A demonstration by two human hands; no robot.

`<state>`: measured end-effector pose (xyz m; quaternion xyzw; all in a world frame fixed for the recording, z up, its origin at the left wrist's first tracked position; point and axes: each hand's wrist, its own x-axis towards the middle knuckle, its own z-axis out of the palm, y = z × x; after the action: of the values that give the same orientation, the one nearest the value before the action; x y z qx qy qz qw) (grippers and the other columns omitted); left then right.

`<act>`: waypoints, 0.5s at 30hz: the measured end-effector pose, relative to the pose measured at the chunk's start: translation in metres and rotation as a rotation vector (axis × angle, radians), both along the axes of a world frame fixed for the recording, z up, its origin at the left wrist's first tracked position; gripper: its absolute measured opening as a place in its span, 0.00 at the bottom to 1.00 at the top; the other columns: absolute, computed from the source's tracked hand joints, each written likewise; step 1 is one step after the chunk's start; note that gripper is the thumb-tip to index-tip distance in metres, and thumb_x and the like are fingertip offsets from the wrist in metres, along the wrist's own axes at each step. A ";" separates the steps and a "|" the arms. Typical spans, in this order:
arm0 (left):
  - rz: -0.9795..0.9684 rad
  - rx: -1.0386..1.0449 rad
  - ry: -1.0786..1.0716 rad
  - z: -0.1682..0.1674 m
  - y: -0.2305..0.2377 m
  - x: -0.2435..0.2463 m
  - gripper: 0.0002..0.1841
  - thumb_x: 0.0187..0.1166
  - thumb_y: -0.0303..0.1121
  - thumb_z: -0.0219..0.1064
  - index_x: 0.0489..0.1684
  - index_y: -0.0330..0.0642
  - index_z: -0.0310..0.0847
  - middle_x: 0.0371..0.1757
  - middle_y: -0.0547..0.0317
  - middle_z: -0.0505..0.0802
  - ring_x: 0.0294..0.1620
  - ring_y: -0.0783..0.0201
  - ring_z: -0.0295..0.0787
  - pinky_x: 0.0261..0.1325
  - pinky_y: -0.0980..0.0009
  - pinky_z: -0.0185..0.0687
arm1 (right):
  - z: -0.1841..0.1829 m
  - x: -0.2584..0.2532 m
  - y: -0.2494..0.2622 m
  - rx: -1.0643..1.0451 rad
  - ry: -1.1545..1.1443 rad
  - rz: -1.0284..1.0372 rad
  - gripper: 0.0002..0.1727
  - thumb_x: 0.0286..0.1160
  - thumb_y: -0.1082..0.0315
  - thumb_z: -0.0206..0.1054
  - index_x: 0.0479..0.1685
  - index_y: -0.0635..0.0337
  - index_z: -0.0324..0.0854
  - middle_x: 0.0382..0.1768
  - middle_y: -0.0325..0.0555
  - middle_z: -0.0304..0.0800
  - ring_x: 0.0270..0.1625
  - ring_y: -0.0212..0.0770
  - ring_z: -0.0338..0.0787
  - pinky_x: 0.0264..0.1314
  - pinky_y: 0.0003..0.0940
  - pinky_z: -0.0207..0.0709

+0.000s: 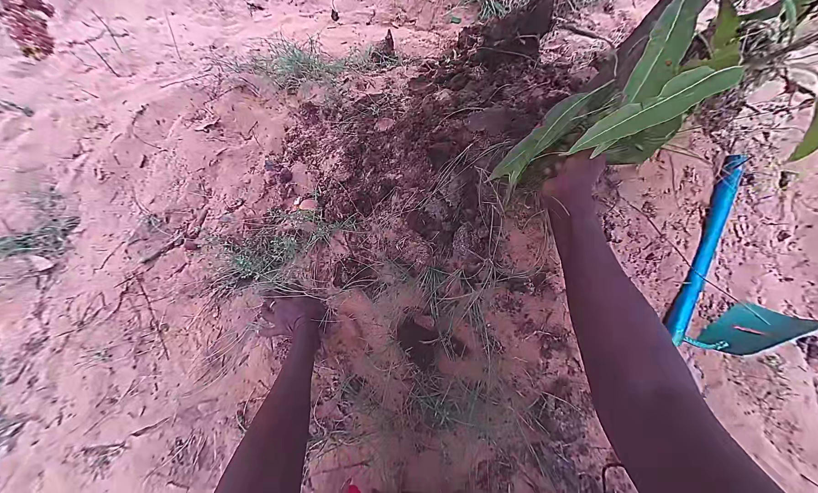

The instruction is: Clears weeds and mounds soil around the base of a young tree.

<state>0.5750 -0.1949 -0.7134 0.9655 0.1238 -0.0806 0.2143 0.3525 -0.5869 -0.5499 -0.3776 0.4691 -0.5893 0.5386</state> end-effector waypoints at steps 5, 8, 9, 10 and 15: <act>-0.020 0.004 -0.010 -0.002 0.001 0.001 0.32 0.91 0.51 0.44 0.94 0.52 0.56 0.94 0.53 0.61 0.96 0.44 0.46 0.87 0.26 0.27 | -0.017 -0.040 0.008 0.180 -0.052 0.115 0.07 0.95 0.62 0.49 0.47 0.51 0.69 0.26 0.33 0.69 0.20 0.27 0.68 0.22 0.23 0.68; -0.049 0.022 0.012 -0.002 0.002 -0.001 0.31 0.92 0.46 0.44 0.94 0.47 0.53 0.95 0.51 0.58 0.96 0.44 0.42 0.88 0.27 0.28 | -0.019 -0.044 0.017 0.194 0.110 0.136 0.11 0.95 0.58 0.51 0.60 0.53 0.70 0.37 0.39 0.71 0.31 0.33 0.73 0.33 0.32 0.73; -0.052 0.018 0.015 -0.001 0.003 -0.001 0.31 0.91 0.45 0.45 0.94 0.47 0.53 0.95 0.50 0.57 0.97 0.44 0.41 0.88 0.27 0.28 | -0.021 -0.045 0.023 0.196 0.106 0.123 0.11 0.94 0.59 0.52 0.61 0.54 0.72 0.38 0.39 0.73 0.32 0.32 0.75 0.33 0.32 0.74; -0.053 0.020 0.016 -0.001 0.003 -0.001 0.31 0.91 0.45 0.45 0.95 0.48 0.53 0.96 0.52 0.57 0.97 0.44 0.41 0.88 0.27 0.29 | -0.024 -0.051 0.030 0.170 0.068 0.132 0.12 0.94 0.61 0.51 0.64 0.55 0.72 0.41 0.39 0.77 0.37 0.32 0.79 0.38 0.33 0.78; -0.038 0.017 -0.010 -0.020 0.005 0.010 0.31 0.89 0.48 0.43 0.94 0.53 0.57 0.95 0.58 0.60 0.96 0.46 0.43 0.87 0.25 0.26 | -0.044 -0.073 0.052 0.002 -0.154 0.261 0.11 0.94 0.68 0.40 0.51 0.50 0.70 0.34 0.31 0.77 0.34 0.22 0.78 0.39 0.22 0.79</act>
<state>0.5846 -0.1897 -0.7338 0.9698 0.1052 -0.0789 0.2054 0.2799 -0.5351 -0.5942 -0.3883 0.3739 -0.5412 0.6454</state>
